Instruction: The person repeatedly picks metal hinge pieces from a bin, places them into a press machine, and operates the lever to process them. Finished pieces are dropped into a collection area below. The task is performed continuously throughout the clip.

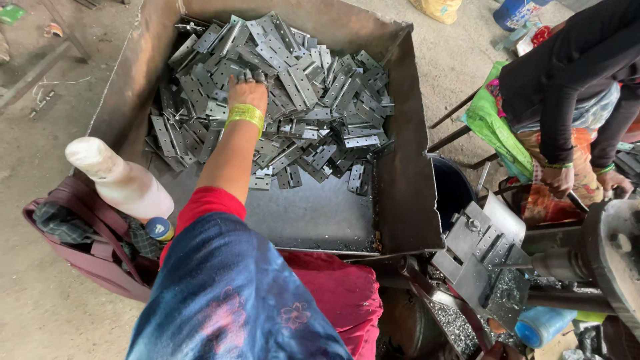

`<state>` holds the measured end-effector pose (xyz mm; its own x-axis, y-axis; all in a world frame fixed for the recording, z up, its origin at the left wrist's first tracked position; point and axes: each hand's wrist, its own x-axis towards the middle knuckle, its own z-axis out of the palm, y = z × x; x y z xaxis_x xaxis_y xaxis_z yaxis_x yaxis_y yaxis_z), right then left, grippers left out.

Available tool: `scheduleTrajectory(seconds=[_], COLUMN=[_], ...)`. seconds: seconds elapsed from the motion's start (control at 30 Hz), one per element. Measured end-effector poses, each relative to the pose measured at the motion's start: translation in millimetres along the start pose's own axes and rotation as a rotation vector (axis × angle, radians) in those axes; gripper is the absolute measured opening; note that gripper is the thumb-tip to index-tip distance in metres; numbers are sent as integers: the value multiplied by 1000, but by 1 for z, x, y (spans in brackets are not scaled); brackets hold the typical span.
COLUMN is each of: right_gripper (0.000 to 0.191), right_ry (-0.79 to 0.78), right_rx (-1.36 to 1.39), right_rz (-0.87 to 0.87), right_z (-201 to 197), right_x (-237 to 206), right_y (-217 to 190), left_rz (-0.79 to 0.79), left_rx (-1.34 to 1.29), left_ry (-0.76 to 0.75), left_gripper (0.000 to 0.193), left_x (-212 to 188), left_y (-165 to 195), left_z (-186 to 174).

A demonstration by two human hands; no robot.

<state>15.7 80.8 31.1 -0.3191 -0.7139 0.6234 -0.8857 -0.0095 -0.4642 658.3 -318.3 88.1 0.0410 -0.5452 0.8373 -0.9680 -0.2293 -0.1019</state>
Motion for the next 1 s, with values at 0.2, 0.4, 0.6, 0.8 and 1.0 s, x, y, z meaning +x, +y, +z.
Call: scheduleTrajectory(seconds=[0.2,0.4,0.6,0.8,1.0], right_gripper=[16,24,24,21,20], right_ry=[-28,-73,-30,-29,-57], right_rx=[-35,-662,-678,-644,-598], right_rz=[8,-135,-126,-124,-93], right_z=[-26,-79,-94,-108,-116], right_x=[3,-1,-9,-24,-29], right_y=[-51,-114,-125,-125,-133], left_rz=[79,291,-47,-264,-335], left_rx=[-146,-1,-373,-513,-583], left_ry=[-960,-615,-1075,-1126,-1036], left_gripper=[19,37,20,29,31], left_x=[-62,-245,-251,-218,-241], left_y=[-2,50,90,100,85], left_z=[-56,-174,-225,-254,-238])
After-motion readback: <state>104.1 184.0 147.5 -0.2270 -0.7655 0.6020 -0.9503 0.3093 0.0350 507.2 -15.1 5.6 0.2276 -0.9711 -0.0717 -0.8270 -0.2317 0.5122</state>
